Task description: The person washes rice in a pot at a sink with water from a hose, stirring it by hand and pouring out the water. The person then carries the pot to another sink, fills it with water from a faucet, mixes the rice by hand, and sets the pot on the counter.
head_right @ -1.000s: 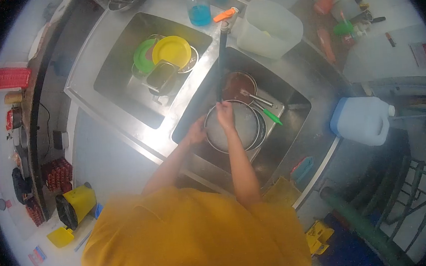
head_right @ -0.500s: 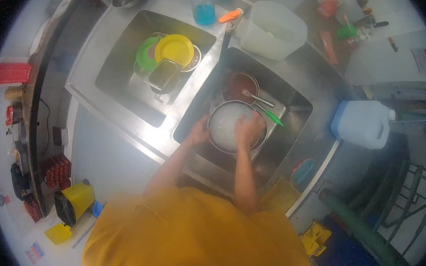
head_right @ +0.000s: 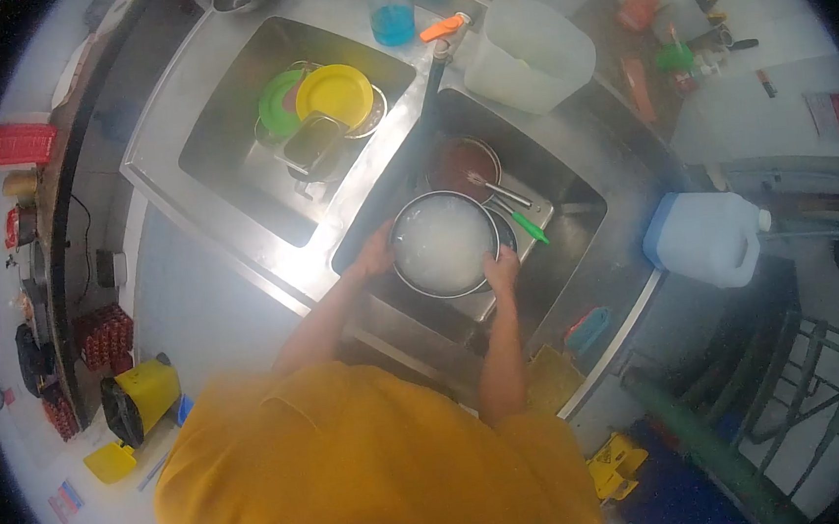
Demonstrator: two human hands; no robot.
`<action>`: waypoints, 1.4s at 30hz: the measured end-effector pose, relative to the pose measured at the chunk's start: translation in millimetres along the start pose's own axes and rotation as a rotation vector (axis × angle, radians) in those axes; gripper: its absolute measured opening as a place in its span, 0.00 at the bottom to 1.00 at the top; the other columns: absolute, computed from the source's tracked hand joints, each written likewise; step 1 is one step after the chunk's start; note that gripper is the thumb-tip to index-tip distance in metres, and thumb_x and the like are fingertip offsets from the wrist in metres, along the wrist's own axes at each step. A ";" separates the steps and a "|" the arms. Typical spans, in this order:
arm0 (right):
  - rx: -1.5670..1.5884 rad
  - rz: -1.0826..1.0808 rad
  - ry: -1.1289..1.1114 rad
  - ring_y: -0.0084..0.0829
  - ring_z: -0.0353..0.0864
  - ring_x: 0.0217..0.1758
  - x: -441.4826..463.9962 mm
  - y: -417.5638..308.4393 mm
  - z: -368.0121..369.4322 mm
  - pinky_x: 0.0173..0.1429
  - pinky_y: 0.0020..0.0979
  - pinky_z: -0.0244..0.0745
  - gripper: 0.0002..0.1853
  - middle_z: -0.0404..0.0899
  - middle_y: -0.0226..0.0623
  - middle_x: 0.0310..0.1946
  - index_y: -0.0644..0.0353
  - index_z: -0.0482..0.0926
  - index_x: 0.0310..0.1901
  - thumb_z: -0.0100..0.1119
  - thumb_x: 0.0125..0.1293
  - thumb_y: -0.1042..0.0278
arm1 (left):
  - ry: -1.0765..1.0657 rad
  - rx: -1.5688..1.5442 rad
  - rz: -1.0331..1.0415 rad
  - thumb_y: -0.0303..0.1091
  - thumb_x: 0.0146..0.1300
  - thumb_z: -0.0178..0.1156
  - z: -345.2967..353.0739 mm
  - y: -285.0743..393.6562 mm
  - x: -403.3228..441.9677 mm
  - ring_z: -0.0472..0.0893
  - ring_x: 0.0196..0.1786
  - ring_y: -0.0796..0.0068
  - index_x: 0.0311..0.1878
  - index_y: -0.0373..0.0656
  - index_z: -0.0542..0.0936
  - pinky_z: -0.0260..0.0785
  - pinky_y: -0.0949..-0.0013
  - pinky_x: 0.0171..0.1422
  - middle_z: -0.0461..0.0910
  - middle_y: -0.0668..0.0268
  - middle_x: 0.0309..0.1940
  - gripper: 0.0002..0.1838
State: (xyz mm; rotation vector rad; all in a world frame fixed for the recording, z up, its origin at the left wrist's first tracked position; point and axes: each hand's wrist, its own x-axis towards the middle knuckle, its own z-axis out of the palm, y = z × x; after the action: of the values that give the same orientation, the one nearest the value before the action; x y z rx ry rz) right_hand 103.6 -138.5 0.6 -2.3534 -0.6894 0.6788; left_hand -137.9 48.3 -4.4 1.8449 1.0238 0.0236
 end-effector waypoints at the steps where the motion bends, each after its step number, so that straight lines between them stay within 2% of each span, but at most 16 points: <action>1: 0.056 -0.060 -0.004 0.25 0.77 0.27 2.6 3.7 4.0 0.35 0.31 0.72 0.07 0.81 0.37 0.24 0.66 0.80 0.33 0.62 0.54 0.72 | 0.017 0.048 -0.007 0.24 0.55 0.56 -3.6 2.1 1.1 0.72 0.61 0.41 0.68 0.36 0.59 0.64 0.52 0.67 0.73 0.37 0.55 0.34; 2: 0.056 -0.060 -0.008 0.25 0.77 0.27 3.9 6.7 11.4 0.35 0.31 0.72 0.07 0.81 0.37 0.24 0.66 0.80 0.33 0.62 0.54 0.72 | 0.018 0.048 -0.010 0.24 0.55 0.56 -8.4 3.0 2.7 0.72 0.61 0.41 0.68 0.36 0.59 0.64 0.52 0.67 0.73 0.37 0.55 0.34; 4: 0.184 -0.025 -0.008 0.35 0.73 0.23 0.3 19.7 23.0 0.34 0.38 0.69 0.08 0.75 0.45 0.19 0.66 0.77 0.30 0.59 0.54 0.69 | -0.076 0.123 -0.101 0.24 0.51 0.56 -13.5 8.0 2.8 0.73 0.60 0.39 0.66 0.32 0.59 0.65 0.51 0.66 0.73 0.34 0.54 0.36; 5: 0.178 -0.026 -0.008 0.35 0.73 0.23 -5.1 7.6 15.9 0.34 0.38 0.69 0.08 0.75 0.45 0.19 0.66 0.77 0.30 0.59 0.54 0.69 | -0.077 0.117 -0.101 0.24 0.51 0.56 -7.2 -0.9 6.6 0.73 0.60 0.39 0.66 0.32 0.59 0.65 0.51 0.66 0.73 0.34 0.54 0.36; 7: 0.189 0.001 -0.032 0.25 0.77 0.27 -18.8 -8.0 8.7 0.35 0.32 0.72 0.06 0.81 0.37 0.24 0.66 0.81 0.34 0.57 0.56 0.75 | -0.048 0.144 -0.076 0.23 0.48 0.56 -3.7 -12.5 9.5 0.73 0.58 0.37 0.64 0.29 0.60 0.66 0.50 0.65 0.73 0.33 0.52 0.36; 8: 0.019 0.025 -0.054 0.26 0.77 0.27 -21.1 -10.6 6.4 0.36 0.32 0.73 0.06 0.81 0.37 0.25 0.66 0.80 0.35 0.56 0.56 0.76 | -0.004 0.123 -0.033 0.23 0.48 0.54 -2.9 -14.6 5.3 0.73 0.58 0.36 0.64 0.27 0.60 0.66 0.50 0.66 0.73 0.33 0.52 0.35; 11: 0.192 0.032 0.006 0.26 0.77 0.28 -36.4 -20.2 4.6 0.37 0.33 0.72 0.06 0.81 0.38 0.25 0.67 0.80 0.34 0.56 0.56 0.76 | -0.030 0.190 -0.056 0.25 0.49 0.53 -1.9 -17.8 1.5 0.71 0.60 0.35 0.65 0.27 0.61 0.64 0.51 0.67 0.72 0.32 0.54 0.36; 15: 0.199 -0.027 0.092 0.26 0.78 0.28 -47.1 -17.9 2.8 0.37 0.33 0.72 0.06 0.81 0.38 0.24 0.67 0.80 0.34 0.57 0.55 0.76 | -0.081 0.178 -0.077 0.26 0.49 0.53 -6.4 -10.7 -6.5 0.70 0.61 0.35 0.65 0.27 0.60 0.62 0.52 0.69 0.70 0.32 0.55 0.36; 17: 0.164 0.088 -0.019 0.45 0.84 0.41 -54.5 -40.0 -18.6 0.47 0.38 0.74 0.12 0.83 0.51 0.34 0.66 0.81 0.41 0.56 0.56 0.73 | -0.098 0.169 -0.104 0.27 0.49 0.53 -7.2 -2.3 -9.4 0.70 0.62 0.36 0.66 0.27 0.60 0.61 0.52 0.70 0.71 0.34 0.56 0.37; 23: 0.087 0.146 -0.008 0.45 0.84 0.40 -65.0 -77.8 -52.9 0.47 0.39 0.74 0.12 0.83 0.50 0.34 0.65 0.81 0.41 0.57 0.54 0.73 | -0.174 0.111 -0.116 0.28 0.49 0.54 -8.2 15.1 -13.0 0.70 0.62 0.38 0.66 0.29 0.61 0.60 0.52 0.70 0.72 0.36 0.56 0.37; 27: 0.025 0.202 -0.026 0.45 0.83 0.38 -60.6 -53.8 -50.9 0.46 0.39 0.74 0.12 0.83 0.50 0.32 0.65 0.81 0.39 0.56 0.54 0.73 | -0.176 0.127 -0.081 0.28 0.50 0.54 -1.4 14.8 -11.8 0.70 0.62 0.38 0.65 0.29 0.62 0.61 0.52 0.69 0.73 0.35 0.54 0.35; 32: 0.164 0.116 0.043 0.47 0.83 0.37 -61.8 -46.2 -51.5 0.45 0.40 0.73 0.12 0.82 0.51 0.31 0.65 0.81 0.38 0.56 0.52 0.73 | -0.148 0.105 -0.017 0.27 0.50 0.52 2.4 15.3 -10.4 0.73 0.58 0.38 0.62 0.31 0.64 0.64 0.50 0.66 0.75 0.34 0.50 0.32; 33: 0.164 0.115 0.042 0.47 0.83 0.37 -61.5 -43.2 -51.5 0.45 0.40 0.73 0.12 0.82 0.51 0.31 0.65 0.81 0.38 0.56 0.52 0.73 | -0.147 0.104 -0.018 0.27 0.50 0.52 3.0 15.8 -9.7 0.73 0.58 0.38 0.62 0.31 0.64 0.64 0.50 0.66 0.75 0.34 0.50 0.32; 35: 0.073 0.064 0.041 0.25 0.80 0.30 -60.6 -37.0 -50.5 0.40 0.28 0.73 0.12 0.83 0.36 0.28 0.69 0.82 0.39 0.53 0.55 0.78 | -0.160 0.110 -0.058 0.27 0.50 0.52 2.5 19.0 -8.4 0.73 0.58 0.38 0.61 0.32 0.65 0.64 0.51 0.66 0.75 0.35 0.50 0.31; 42: 0.089 0.044 0.076 0.25 0.79 0.29 -65.3 -42.4 -54.9 0.40 0.29 0.74 0.12 0.83 0.36 0.28 0.68 0.82 0.39 0.53 0.54 0.78 | -0.185 0.051 -0.151 0.27 0.51 0.51 -5.1 34.2 -16.2 0.72 0.60 0.38 0.58 0.31 0.67 0.63 0.51 0.66 0.75 0.35 0.52 0.27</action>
State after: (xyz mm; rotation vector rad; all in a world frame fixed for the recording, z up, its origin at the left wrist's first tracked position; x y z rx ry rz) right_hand 75.6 -170.0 86.1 -2.3057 -0.5650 0.6222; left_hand -128.8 36.1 30.7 1.7736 1.0373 -0.2611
